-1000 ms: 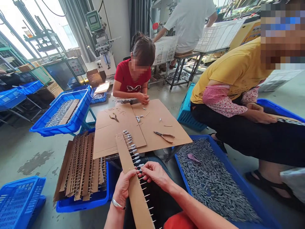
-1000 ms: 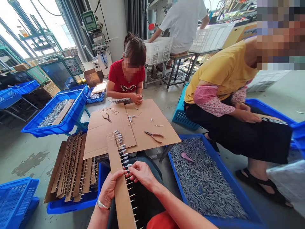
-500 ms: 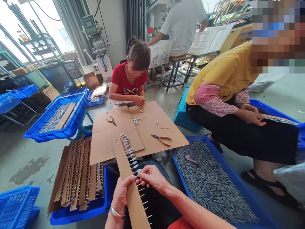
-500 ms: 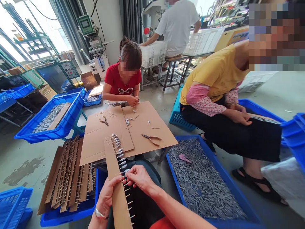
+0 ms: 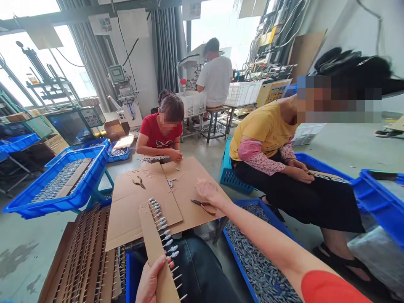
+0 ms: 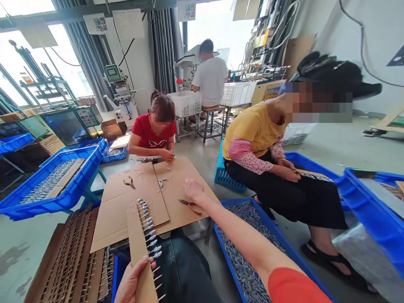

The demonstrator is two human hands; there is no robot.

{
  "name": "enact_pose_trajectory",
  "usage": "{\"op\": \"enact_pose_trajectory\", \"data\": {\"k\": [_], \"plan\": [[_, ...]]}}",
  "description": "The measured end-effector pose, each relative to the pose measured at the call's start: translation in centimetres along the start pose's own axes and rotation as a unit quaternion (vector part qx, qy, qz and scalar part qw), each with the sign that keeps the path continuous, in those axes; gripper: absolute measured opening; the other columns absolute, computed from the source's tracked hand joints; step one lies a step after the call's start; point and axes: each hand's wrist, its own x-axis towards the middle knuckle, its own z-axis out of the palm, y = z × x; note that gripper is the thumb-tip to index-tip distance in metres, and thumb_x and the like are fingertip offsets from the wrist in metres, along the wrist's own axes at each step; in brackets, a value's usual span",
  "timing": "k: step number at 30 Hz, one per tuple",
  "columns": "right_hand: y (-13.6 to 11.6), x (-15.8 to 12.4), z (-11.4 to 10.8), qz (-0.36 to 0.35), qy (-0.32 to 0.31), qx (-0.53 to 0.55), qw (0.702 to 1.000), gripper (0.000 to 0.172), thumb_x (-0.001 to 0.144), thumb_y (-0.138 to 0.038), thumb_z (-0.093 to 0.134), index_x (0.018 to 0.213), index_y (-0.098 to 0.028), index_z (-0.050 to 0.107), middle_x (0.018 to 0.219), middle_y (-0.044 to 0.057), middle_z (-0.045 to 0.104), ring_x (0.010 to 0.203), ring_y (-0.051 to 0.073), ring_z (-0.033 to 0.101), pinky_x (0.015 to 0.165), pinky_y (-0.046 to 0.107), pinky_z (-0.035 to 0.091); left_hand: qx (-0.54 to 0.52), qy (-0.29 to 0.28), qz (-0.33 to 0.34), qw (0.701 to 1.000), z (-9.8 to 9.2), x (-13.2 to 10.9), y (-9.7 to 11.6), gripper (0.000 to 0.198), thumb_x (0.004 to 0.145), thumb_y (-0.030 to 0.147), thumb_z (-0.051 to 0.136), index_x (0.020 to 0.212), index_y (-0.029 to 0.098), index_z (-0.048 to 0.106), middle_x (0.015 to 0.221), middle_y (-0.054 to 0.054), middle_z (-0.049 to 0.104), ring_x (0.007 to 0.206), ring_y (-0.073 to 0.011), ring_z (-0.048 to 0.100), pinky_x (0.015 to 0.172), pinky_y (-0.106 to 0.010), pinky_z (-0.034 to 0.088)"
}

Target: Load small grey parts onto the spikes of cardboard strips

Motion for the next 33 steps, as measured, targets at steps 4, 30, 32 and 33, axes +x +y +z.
{"op": "enact_pose_trajectory", "data": {"k": [4, 30, 32, 33], "plan": [[-0.1, 2.9, 1.3, 0.036, -0.007, -0.013, 0.999, 0.024, 0.095, -0.016, 0.049, 0.111, -0.01, 0.065, 0.119, 0.027, 0.063, 0.118, 0.035, 0.061, 0.093, 0.046, 0.047, -0.023, -0.012, -0.012, 1.0, 0.5, -0.9, 0.6, 0.033, 0.071, 0.029, 0.084, 0.091, 0.009, 0.067, 0.077, -0.015, 0.078, 0.061, -0.0234, 0.074, 0.056, -0.03, 0.06], [-3.8, -18.8, 10.1, -0.031, -0.183, 0.426, 0.885, 0.038, 0.086, -0.053, 0.057, 0.073, -0.018, 0.064, 0.066, 0.001, 0.066, 0.051, 0.015, 0.062, 0.054, 0.026, 0.044, -0.018, -0.092, -0.013, 0.996, 0.0, -1.4, -0.2, 0.034, 0.066, 0.017, 0.084, 0.098, 0.009, 0.074, 0.094, -0.015, 0.08, 0.083, -0.028, 0.075, 0.072, -0.035, 0.059], [-4.0, -18.9, 10.3, -0.033, -0.181, 0.416, 0.89, 0.038, 0.086, -0.053, 0.057, 0.073, -0.019, 0.064, 0.065, 0.001, 0.067, 0.051, 0.015, 0.062, 0.054, 0.026, 0.045, -0.024, -0.094, -0.013, 0.995, -0.1, -1.3, -0.4, 0.034, 0.067, 0.017, 0.084, 0.098, 0.009, 0.074, 0.093, -0.015, 0.08, 0.081, -0.027, 0.075, 0.071, -0.034, 0.059], [-4.0, -18.9, 10.4, -0.032, -0.179, 0.414, 0.892, 0.038, 0.086, -0.054, 0.057, 0.072, -0.019, 0.064, 0.065, 0.001, 0.066, 0.051, 0.016, 0.063, 0.054, 0.026, 0.045, -0.027, -0.095, -0.013, 0.995, -0.1, -1.3, -0.4, 0.034, 0.066, 0.018, 0.084, 0.098, 0.009, 0.074, 0.093, -0.015, 0.08, 0.081, -0.027, 0.075, 0.071, -0.034, 0.059]]}}
